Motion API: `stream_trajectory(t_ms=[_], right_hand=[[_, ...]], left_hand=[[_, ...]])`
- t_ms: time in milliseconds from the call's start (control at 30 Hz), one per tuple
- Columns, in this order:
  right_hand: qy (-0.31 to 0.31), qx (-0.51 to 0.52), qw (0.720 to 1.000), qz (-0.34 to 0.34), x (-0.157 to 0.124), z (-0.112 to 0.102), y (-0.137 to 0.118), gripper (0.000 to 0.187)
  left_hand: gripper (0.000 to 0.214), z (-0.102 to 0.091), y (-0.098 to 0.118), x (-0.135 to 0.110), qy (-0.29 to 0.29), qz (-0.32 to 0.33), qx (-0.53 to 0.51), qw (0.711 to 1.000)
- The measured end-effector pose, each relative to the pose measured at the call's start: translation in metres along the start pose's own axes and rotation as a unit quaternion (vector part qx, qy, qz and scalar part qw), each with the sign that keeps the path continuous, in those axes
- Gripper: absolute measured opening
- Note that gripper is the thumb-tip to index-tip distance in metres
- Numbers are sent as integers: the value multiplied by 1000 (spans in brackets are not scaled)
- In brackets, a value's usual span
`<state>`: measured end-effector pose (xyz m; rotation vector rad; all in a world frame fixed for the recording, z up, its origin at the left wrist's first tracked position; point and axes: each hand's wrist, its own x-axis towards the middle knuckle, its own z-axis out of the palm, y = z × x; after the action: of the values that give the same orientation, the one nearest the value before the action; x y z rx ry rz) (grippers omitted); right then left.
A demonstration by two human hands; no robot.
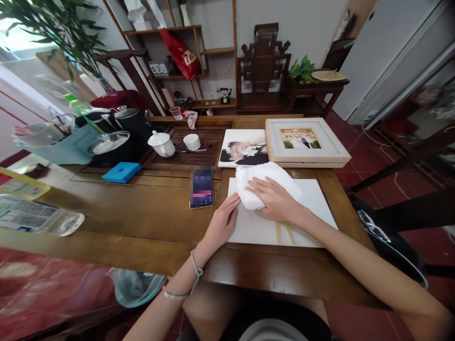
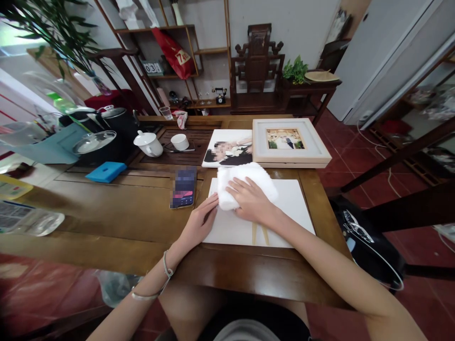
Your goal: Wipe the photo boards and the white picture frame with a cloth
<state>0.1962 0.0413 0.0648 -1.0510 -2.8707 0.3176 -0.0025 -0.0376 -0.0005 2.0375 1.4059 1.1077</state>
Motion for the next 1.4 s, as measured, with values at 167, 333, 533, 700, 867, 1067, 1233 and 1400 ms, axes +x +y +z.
stream_trajectory(t_ms=[167,333,533,700,867,1067,1233,1400], right_hand=[[2,-104,994,14,-45,15,-33,71],[28,-135,988,-68,-96,28,-91,72],[-26,-104,994,31,-60,7,-48,71],[10,-132,989,73,-21,17,-29,75],[34,-160,986,-26,-66,36,-91,71],[-36,-41,996,-74,-84,16,-74,76],[-8,2,1000,7,-40,5,5,83],[-8,-2,1000,25,-52,12,-1,86]], left_hand=[[39,4,-5,-3,4,-13,7,1000],[41,5,-3,-4,5,-4,3,1000],[39,5,-4,-5,11,3,13,1000],[39,5,-4,-5,11,2,19,1000],[43,3,-3,-5,2,-2,3,1000],[45,2,-1,-5,-9,-6,6,1000],[41,2,1,-4,-1,-20,12,1000],[41,2,1,-4,0,-12,11,1000]])
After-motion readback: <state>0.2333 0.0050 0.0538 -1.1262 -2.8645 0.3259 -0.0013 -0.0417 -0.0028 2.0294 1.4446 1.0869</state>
